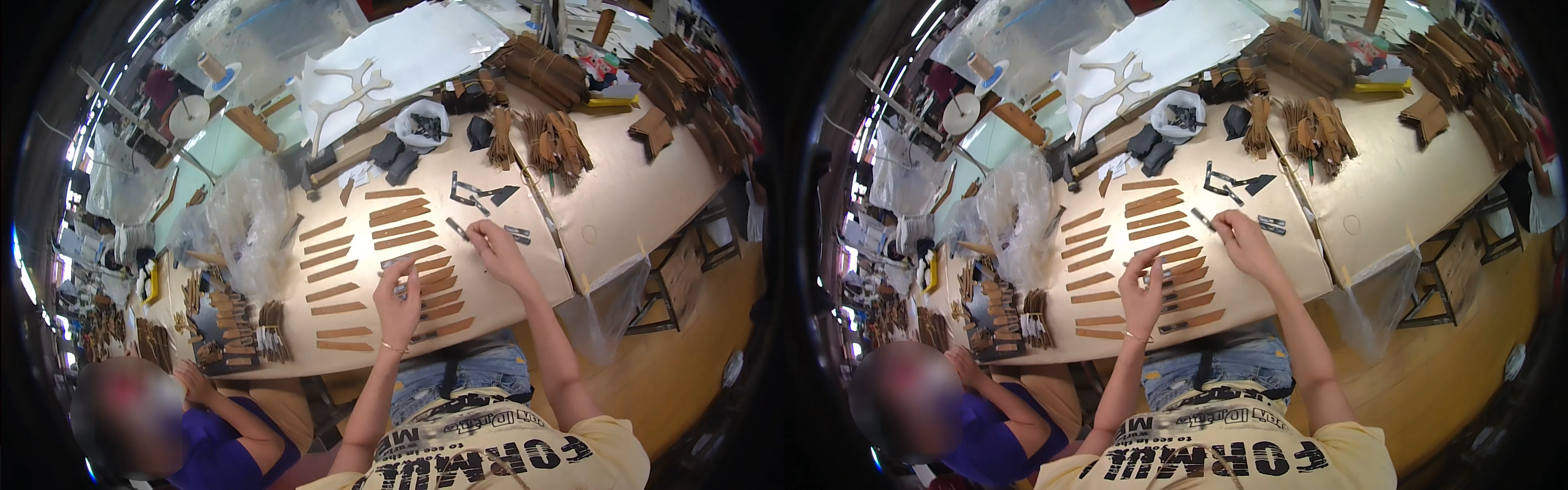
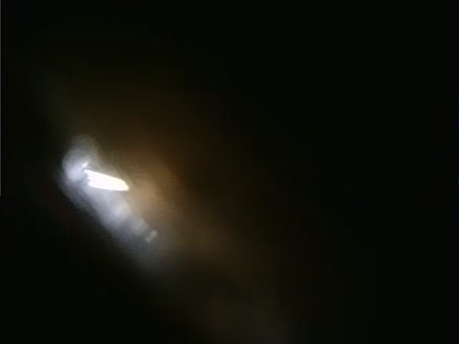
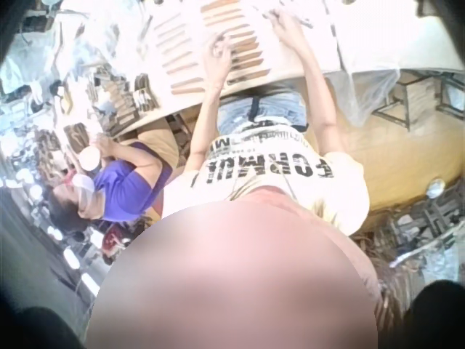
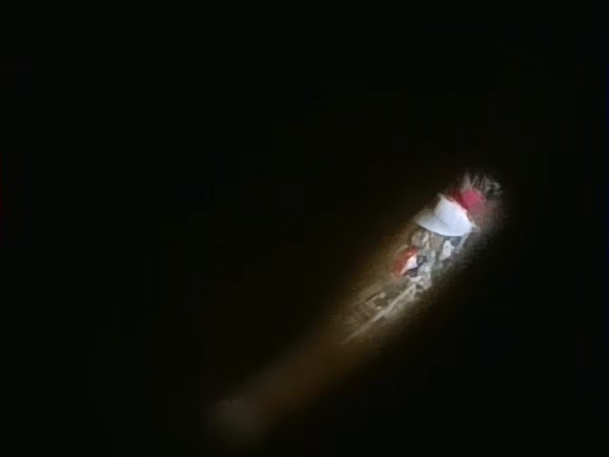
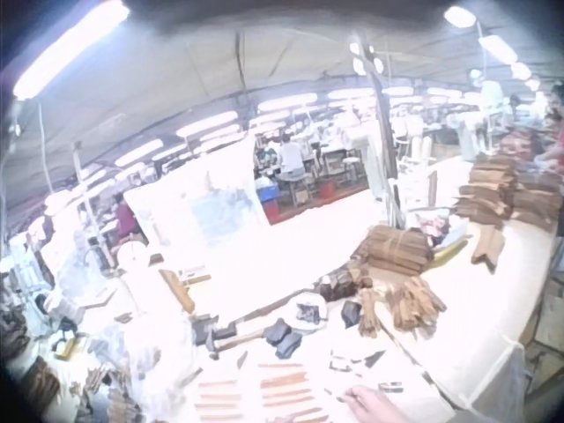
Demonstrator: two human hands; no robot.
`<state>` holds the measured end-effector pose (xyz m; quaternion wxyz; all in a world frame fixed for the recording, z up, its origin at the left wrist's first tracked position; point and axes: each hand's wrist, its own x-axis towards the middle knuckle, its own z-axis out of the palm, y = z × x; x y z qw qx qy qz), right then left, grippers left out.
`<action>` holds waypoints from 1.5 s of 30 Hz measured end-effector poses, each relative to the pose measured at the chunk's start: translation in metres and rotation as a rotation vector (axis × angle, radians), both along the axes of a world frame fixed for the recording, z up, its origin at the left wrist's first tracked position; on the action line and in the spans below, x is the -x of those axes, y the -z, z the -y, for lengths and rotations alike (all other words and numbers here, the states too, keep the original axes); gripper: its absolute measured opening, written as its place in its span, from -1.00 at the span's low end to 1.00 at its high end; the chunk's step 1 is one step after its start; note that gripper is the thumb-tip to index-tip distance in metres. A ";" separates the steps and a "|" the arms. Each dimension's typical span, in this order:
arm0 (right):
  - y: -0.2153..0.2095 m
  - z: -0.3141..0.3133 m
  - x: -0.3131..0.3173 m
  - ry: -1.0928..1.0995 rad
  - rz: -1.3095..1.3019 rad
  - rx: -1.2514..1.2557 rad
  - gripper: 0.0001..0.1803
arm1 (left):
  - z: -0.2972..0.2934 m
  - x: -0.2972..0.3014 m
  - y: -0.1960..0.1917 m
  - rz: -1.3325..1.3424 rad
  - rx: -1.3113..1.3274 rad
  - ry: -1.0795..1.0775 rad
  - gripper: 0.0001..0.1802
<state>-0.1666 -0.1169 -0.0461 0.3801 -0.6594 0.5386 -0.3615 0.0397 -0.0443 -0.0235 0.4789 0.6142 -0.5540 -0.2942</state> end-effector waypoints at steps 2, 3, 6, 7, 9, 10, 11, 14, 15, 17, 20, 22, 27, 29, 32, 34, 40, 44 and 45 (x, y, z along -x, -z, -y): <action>-0.025 -0.022 0.010 -0.136 0.210 -0.104 -0.82 | 0.002 0.013 -0.009 -0.427 -0.190 0.074 -0.67; -0.036 -0.031 0.013 -0.157 0.239 -0.087 -0.82 | 0.003 0.014 -0.015 -0.492 -0.276 0.129 -0.64; -0.063 -0.047 0.023 -0.200 0.213 -0.064 -0.83 | 0.003 0.021 -0.031 -0.662 -0.340 0.281 -0.59; -0.069 -0.051 0.026 -0.208 0.185 -0.057 -0.84 | 0.002 0.022 -0.036 -0.664 -0.352 0.311 -0.59; -0.078 -0.056 0.030 -0.226 0.158 -0.071 -0.85 | 0.001 0.024 -0.044 -0.648 -0.340 0.374 -0.68; -0.081 -0.057 0.030 -0.235 0.147 -0.074 -0.85 | 0.000 0.025 -0.047 -0.636 -0.363 0.364 -0.71; -0.082 -0.058 0.030 -0.240 0.123 -0.049 -0.86 | 0.000 0.025 -0.049 -0.623 -0.372 0.354 -0.73; -0.083 -0.066 0.022 -0.235 0.058 -0.003 -0.86 | -0.005 0.021 -0.050 -0.621 -0.364 0.318 -0.79; -0.082 -0.068 0.017 -0.218 0.034 -0.001 -0.86 | -0.008 0.020 -0.049 -0.634 -0.350 0.301 -0.81; -0.081 -0.073 0.005 -0.173 0.042 0.060 -0.83 | -0.015 0.014 -0.045 -0.614 -0.334 0.281 -0.83; -0.081 -0.083 -0.017 -0.146 0.128 0.161 -0.73 | -0.027 0.004 -0.038 -0.609 -0.307 0.264 -0.84; -0.080 -0.090 -0.027 -0.215 0.163 0.100 -0.66 | -0.038 0.001 -0.035 -0.709 -0.289 0.239 -0.84; -0.062 -0.102 -0.044 -0.124 0.150 0.285 -0.70 | -0.053 -0.013 -0.028 -0.843 -0.402 0.211 -0.81; -0.052 -0.106 -0.034 -0.023 0.269 0.237 -0.80 | -0.054 -0.017 -0.023 -0.850 -0.420 0.116 -0.81; -0.035 -0.109 0.020 0.204 0.402 0.067 -0.95 | -0.052 -0.028 -0.012 -0.869 -0.395 0.038 -0.80; -0.017 -0.110 0.079 0.400 0.333 0.062 -0.96 | -0.049 -0.039 -0.005 -0.862 -0.359 0.003 -0.79; 0.057 -0.132 0.238 0.826 -0.624 0.057 -0.65 | -0.043 -0.054 0.002 -0.894 -0.354 0.008 -0.80; 0.053 -0.147 0.217 0.911 -1.306 -0.041 -0.42 | -0.041 -0.049 -0.001 -0.876 -0.384 0.036 -0.79; 0.033 -0.141 0.204 0.998 -1.065 -0.245 -0.57 | -0.041 -0.049 -0.002 -0.872 -0.385 0.036 -0.79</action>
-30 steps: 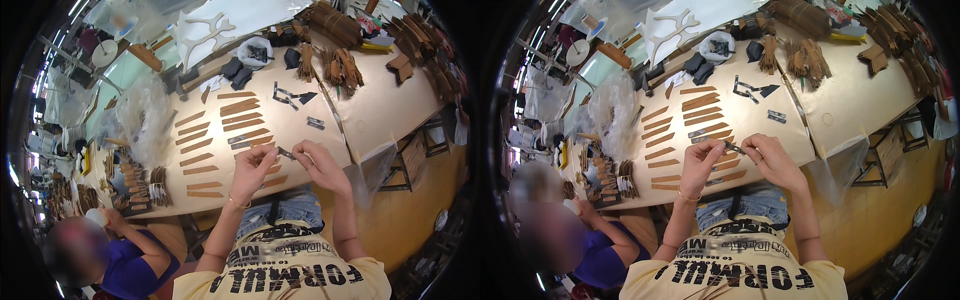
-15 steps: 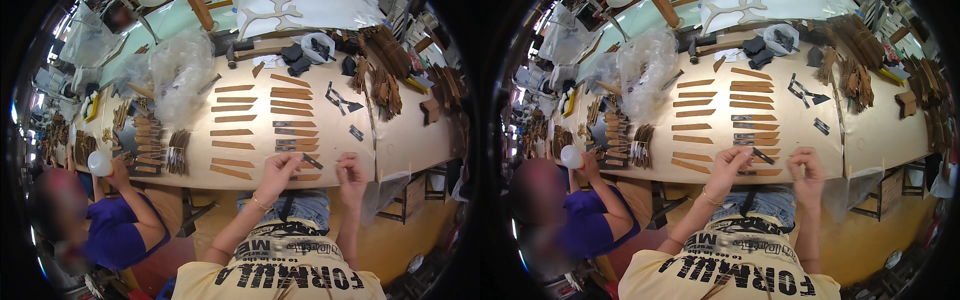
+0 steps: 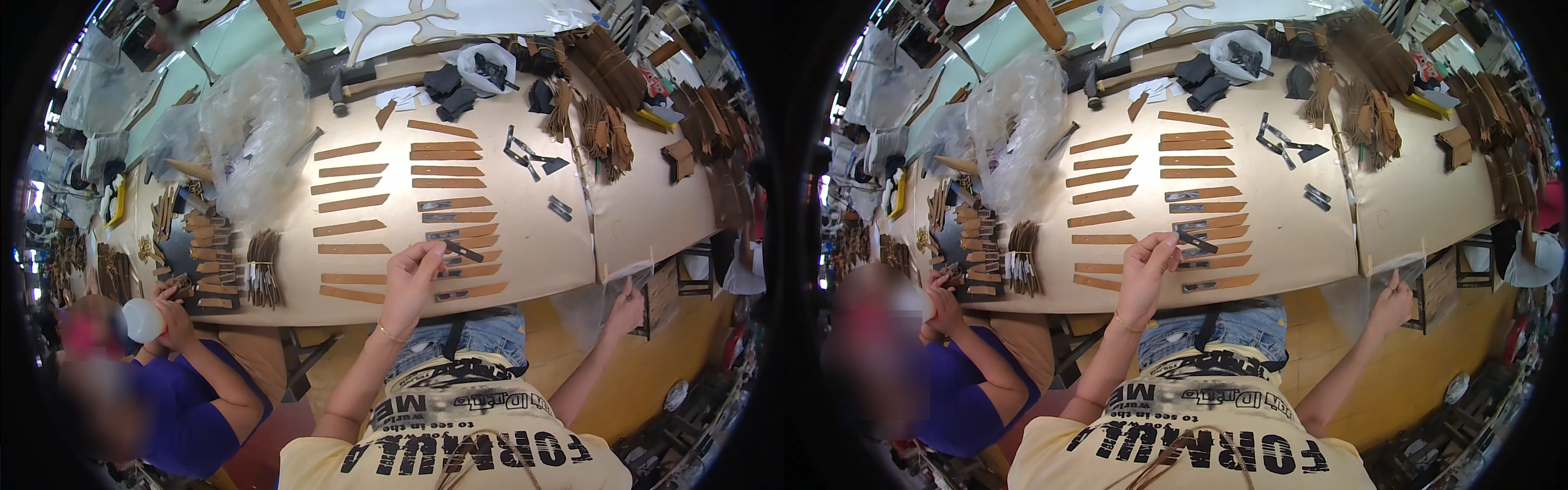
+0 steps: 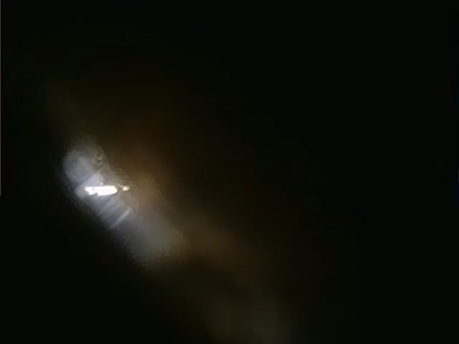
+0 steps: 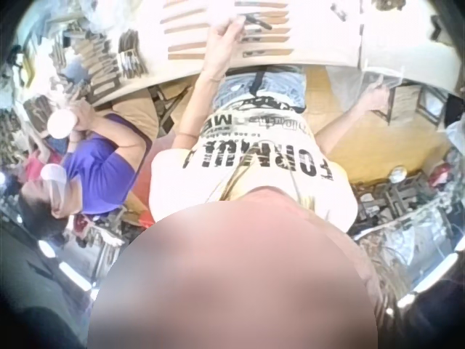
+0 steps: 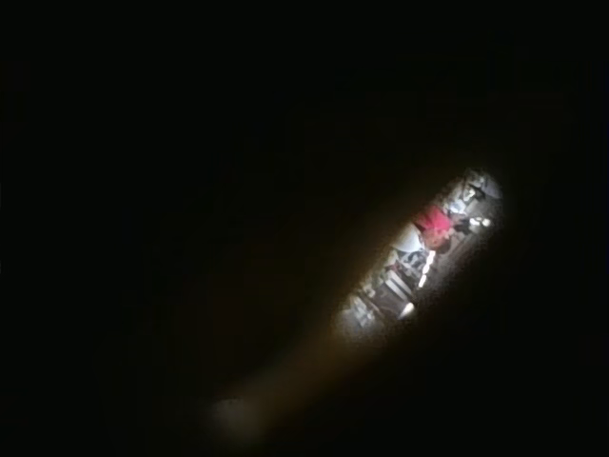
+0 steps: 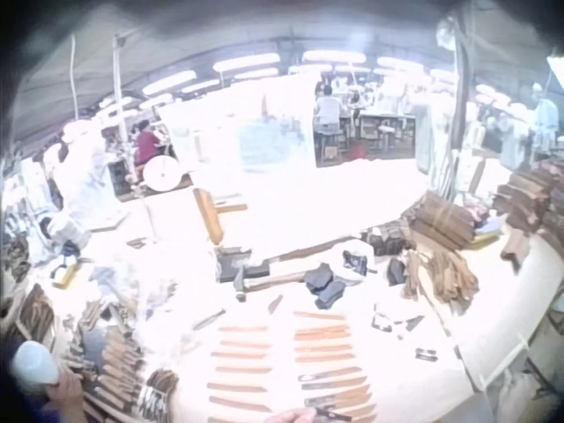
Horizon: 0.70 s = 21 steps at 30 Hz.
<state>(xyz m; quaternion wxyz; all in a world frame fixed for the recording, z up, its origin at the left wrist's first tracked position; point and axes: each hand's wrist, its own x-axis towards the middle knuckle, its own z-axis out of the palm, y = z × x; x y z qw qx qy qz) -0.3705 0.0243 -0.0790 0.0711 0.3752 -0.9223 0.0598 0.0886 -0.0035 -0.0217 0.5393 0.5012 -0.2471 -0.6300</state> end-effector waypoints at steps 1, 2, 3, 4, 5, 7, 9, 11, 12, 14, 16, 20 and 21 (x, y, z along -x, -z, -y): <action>-0.012 0.011 -0.025 -0.111 -0.021 0.157 -0.60 | 0.000 0.000 -0.001 0.009 -0.006 0.006 -0.79; -0.028 0.018 -0.053 -0.242 -0.046 0.318 -0.60 | 0.000 0.001 -0.002 0.006 0.008 -0.003 -0.79; -0.044 0.026 -0.082 -0.296 -0.025 0.462 -0.57 | 0.000 0.002 -0.002 0.003 0.022 -0.008 -0.79; -0.054 0.036 -0.114 -0.447 -0.065 0.597 -0.46 | 0.000 0.003 -0.003 -0.001 0.040 -0.012 -0.79; -0.060 0.043 -0.149 -0.514 -0.026 0.671 -0.32 | 0.000 0.005 -0.003 0.024 0.047 -0.008 -0.79; -0.071 0.046 -0.205 -0.663 0.361 0.578 -0.23 | -0.001 0.009 -0.005 0.071 0.068 -0.018 -0.81; -0.079 0.044 -0.241 -0.724 1.306 0.407 -0.39 | -0.002 0.011 -0.008 0.165 0.212 0.004 -0.87; -0.083 0.051 -0.252 -0.539 2.271 -0.006 -0.54 | -0.002 0.008 -0.011 0.365 0.398 0.027 -0.89; -0.083 0.053 -0.257 -0.432 2.467 -0.140 -0.59 | -0.001 0.005 -0.012 0.514 0.516 0.045 -0.89; -0.081 0.052 -0.267 -0.387 2.641 -0.156 -0.63 | 0.002 -0.002 -0.013 0.716 0.680 0.116 -0.80; -0.081 0.053 -0.271 -0.428 2.434 -0.165 -0.62 | 0.008 -0.009 -0.010 0.714 0.741 0.136 -0.79; -0.078 0.062 -0.279 -0.663 2.025 -0.063 -0.63 | 0.023 -0.020 0.002 0.733 0.724 0.209 -0.69; -0.078 0.067 -0.279 -0.652 1.978 -0.019 -0.63 | 0.031 -0.025 0.009 0.888 0.680 0.223 -0.66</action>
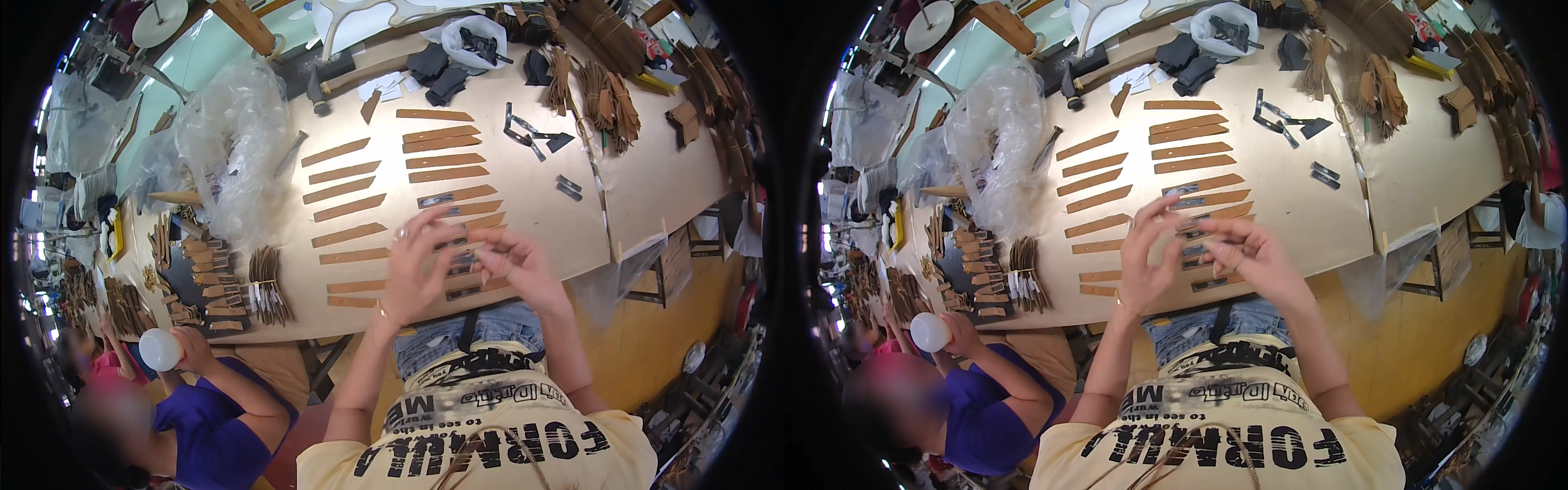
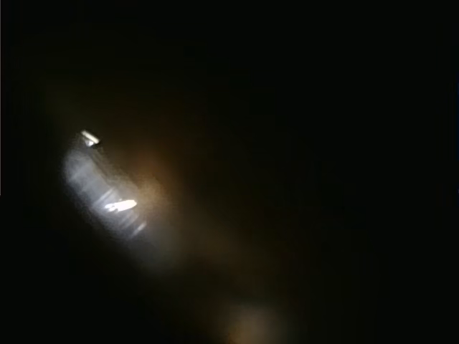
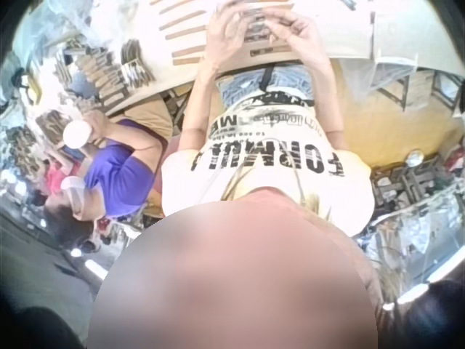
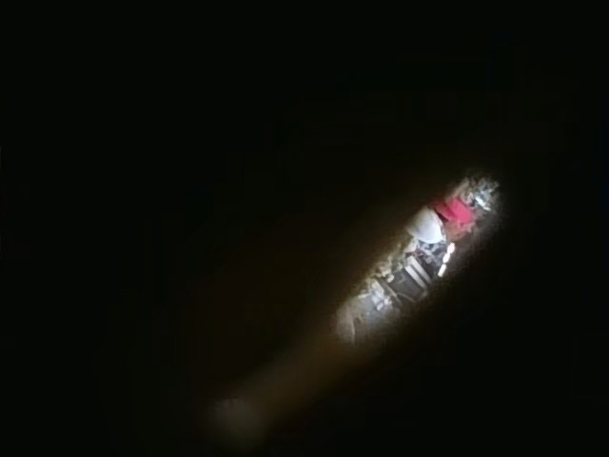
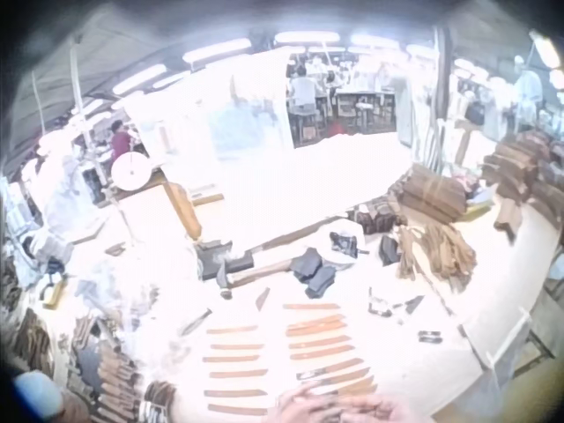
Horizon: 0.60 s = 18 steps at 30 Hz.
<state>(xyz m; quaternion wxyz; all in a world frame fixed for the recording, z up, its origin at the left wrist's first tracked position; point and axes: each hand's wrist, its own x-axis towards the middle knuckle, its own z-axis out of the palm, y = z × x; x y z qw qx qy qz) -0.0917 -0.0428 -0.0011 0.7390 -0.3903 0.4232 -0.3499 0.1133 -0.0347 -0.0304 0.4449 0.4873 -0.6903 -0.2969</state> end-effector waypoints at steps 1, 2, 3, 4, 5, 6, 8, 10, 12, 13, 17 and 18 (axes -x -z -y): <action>0.001 0.006 0.001 0.036 -0.030 0.024 -0.62 | 0.013 -0.005 0.008 0.149 -0.015 -0.050 -0.63; 0.001 0.013 0.001 0.070 -0.046 0.062 -0.62 | 0.025 -0.009 0.016 0.298 -0.029 -0.100 -0.59; 0.002 0.017 0.000 0.129 -0.126 0.130 -0.67 | 0.034 -0.010 0.024 0.422 -0.028 -0.149 -0.57; 0.004 0.023 -0.001 0.151 -0.186 0.132 -0.69 | 0.042 -0.012 0.031 0.546 -0.027 -0.197 -0.55; 0.006 0.030 -0.002 0.170 -0.219 0.151 -0.72 | 0.048 -0.014 0.037 0.673 -0.043 -0.235 -0.53; 0.008 0.036 -0.003 0.195 -0.287 0.130 -0.75 | 0.051 -0.016 0.041 0.700 -0.026 -0.230 -0.52; 0.010 0.044 -0.003 0.155 -0.395 0.215 -0.81 | 0.056 -0.018 0.048 0.750 -0.040 -0.198 -0.51; 0.012 0.053 -0.004 0.119 -0.503 0.301 -0.85 | 0.052 -0.017 0.049 0.772 -0.066 -0.179 -0.50; 0.013 0.060 -0.009 0.080 -0.572 0.425 -0.88 | 0.047 -0.015 0.046 0.770 -0.092 -0.183 -0.50; 0.014 0.063 -0.012 0.067 -0.543 0.355 -0.89 | 0.045 -0.013 0.043 0.759 -0.094 -0.200 -0.50; 0.018 0.072 -0.029 0.018 -0.426 0.177 -0.88 | 0.046 -0.016 0.030 0.226 -0.127 -0.348 -0.53; 0.020 0.074 -0.033 0.007 -0.399 0.155 -0.87 | 0.045 -0.019 0.026 -0.004 -0.269 -0.283 -0.54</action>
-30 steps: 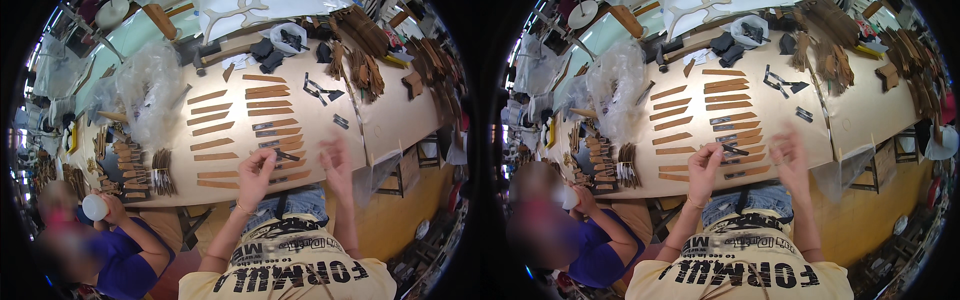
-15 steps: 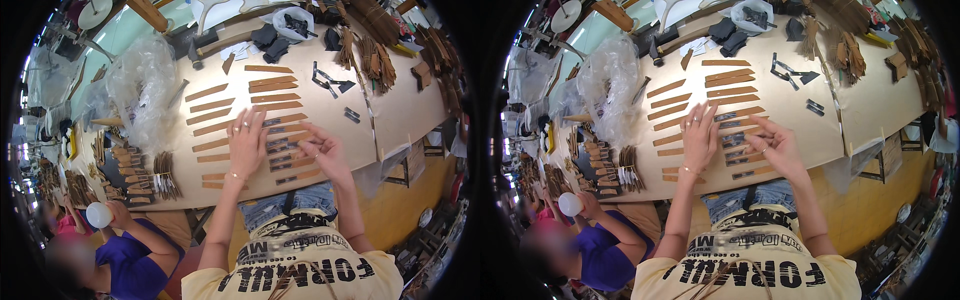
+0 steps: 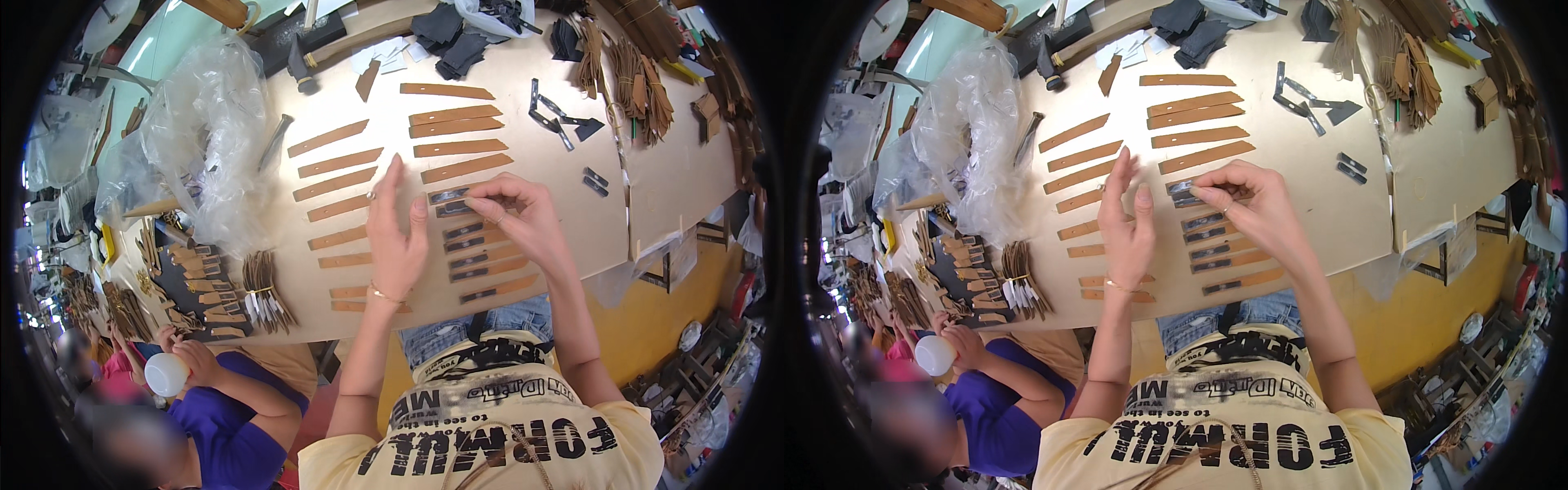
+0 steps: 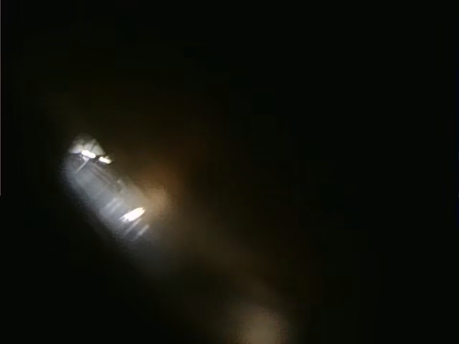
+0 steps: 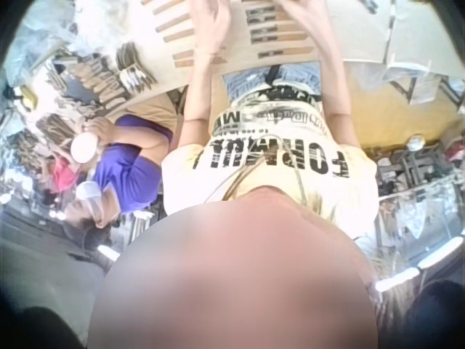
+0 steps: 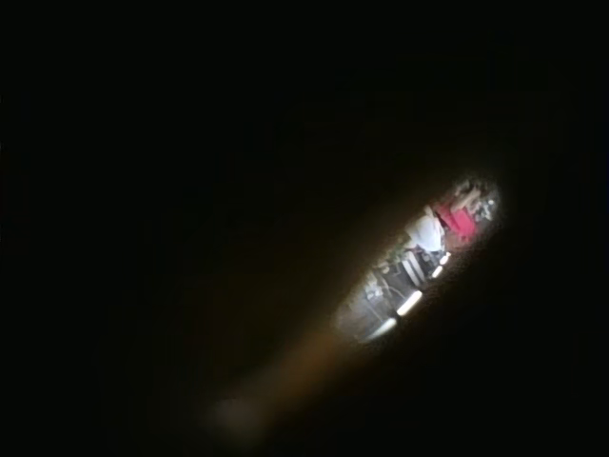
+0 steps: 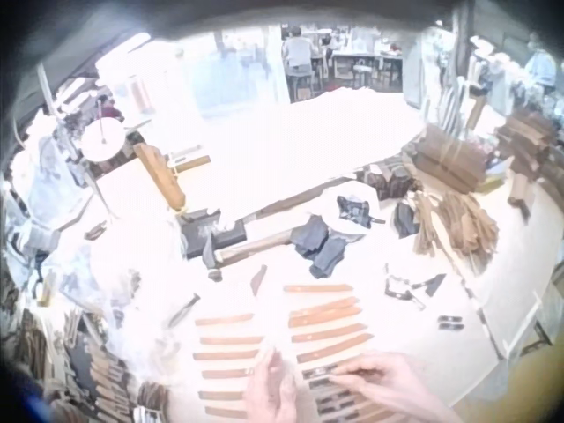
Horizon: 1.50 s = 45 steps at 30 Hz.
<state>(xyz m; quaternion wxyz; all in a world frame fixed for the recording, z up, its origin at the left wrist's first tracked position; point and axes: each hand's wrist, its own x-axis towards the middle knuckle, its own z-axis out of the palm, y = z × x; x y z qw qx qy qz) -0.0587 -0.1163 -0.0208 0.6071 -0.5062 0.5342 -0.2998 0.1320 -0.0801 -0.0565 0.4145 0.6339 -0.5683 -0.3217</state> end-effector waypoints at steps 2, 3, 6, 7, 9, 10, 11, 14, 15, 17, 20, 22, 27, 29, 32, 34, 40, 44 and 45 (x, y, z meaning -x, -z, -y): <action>0.004 0.004 -0.007 0.003 0.036 -0.029 -0.83 | -0.003 -0.004 -0.008 -0.517 -0.210 0.074 -0.56; 0.007 0.005 -0.009 0.002 0.060 -0.039 -0.81 | 0.000 -0.002 -0.008 -0.581 -0.226 0.066 -0.57; 0.015 0.012 -0.012 -0.002 0.113 -0.025 -0.77 | 0.009 0.002 -0.004 -0.703 -0.301 -0.032 -0.67; 0.018 0.015 -0.013 0.005 0.082 -0.043 -0.77 | 0.013 0.003 -0.002 -0.657 -0.311 -0.042 -0.69; 0.025 0.022 -0.015 0.027 0.059 -0.079 -0.77 | 0.020 0.003 0.001 -0.564 -0.332 -0.061 -0.75; 0.026 0.024 -0.016 0.013 0.036 -0.013 -0.76 | 0.023 0.005 0.003 -0.507 -0.330 -0.087 -0.77; 0.027 0.026 -0.017 0.008 -0.023 0.014 -0.76 | 0.025 0.007 0.004 -0.449 -0.326 -0.113 -0.80; 0.029 0.031 -0.022 -0.012 -0.160 0.112 -0.73 | 0.030 0.013 0.006 -0.256 -0.245 -0.167 -0.84; 0.029 0.032 -0.023 -0.018 -0.200 0.147 -0.72 | 0.031 0.014 0.007 -0.189 -0.207 -0.179 -0.85; 0.028 0.034 -0.025 -0.019 -0.259 0.133 -0.70 | 0.032 0.015 0.008 -0.135 -0.202 -0.188 -0.85; 0.027 0.037 -0.026 -0.005 -0.271 0.148 -0.66 | 0.032 0.016 0.009 -0.090 -0.182 -0.188 -0.86; 0.028 0.038 -0.027 0.009 -0.260 0.157 -0.65 | 0.032 0.016 0.009 -0.083 -0.184 -0.183 -0.86; 0.029 0.038 -0.027 -0.002 -0.286 0.145 -0.64 | 0.031 0.017 0.008 -0.106 -0.202 -0.216 -0.87; 0.028 0.037 -0.028 -0.001 -0.279 0.154 -0.64 | 0.031 0.018 0.008 -0.108 -0.207 -0.217 -0.88; 0.027 0.038 -0.029 -0.003 -0.306 0.152 -0.64 | 0.032 0.018 0.009 -0.088 -0.204 -0.211 -0.88; 0.027 0.038 -0.029 -0.007 -0.324 0.152 -0.64 | 0.032 0.019 0.009 -0.077 -0.203 -0.209 -0.88; 0.030 0.039 -0.031 -0.005 -0.352 0.177 -0.63 | 0.031 0.019 0.011 -0.070 -0.179 -0.208 -0.88; 0.030 0.040 -0.032 0.004 -0.363 0.164 -0.62 | 0.032 0.020 0.011 -0.063 -0.176 -0.210 -0.88; 0.030 0.040 -0.032 0.006 -0.360 0.162 -0.62 | 0.032 0.020 0.010 -0.059 -0.171 -0.210 -0.87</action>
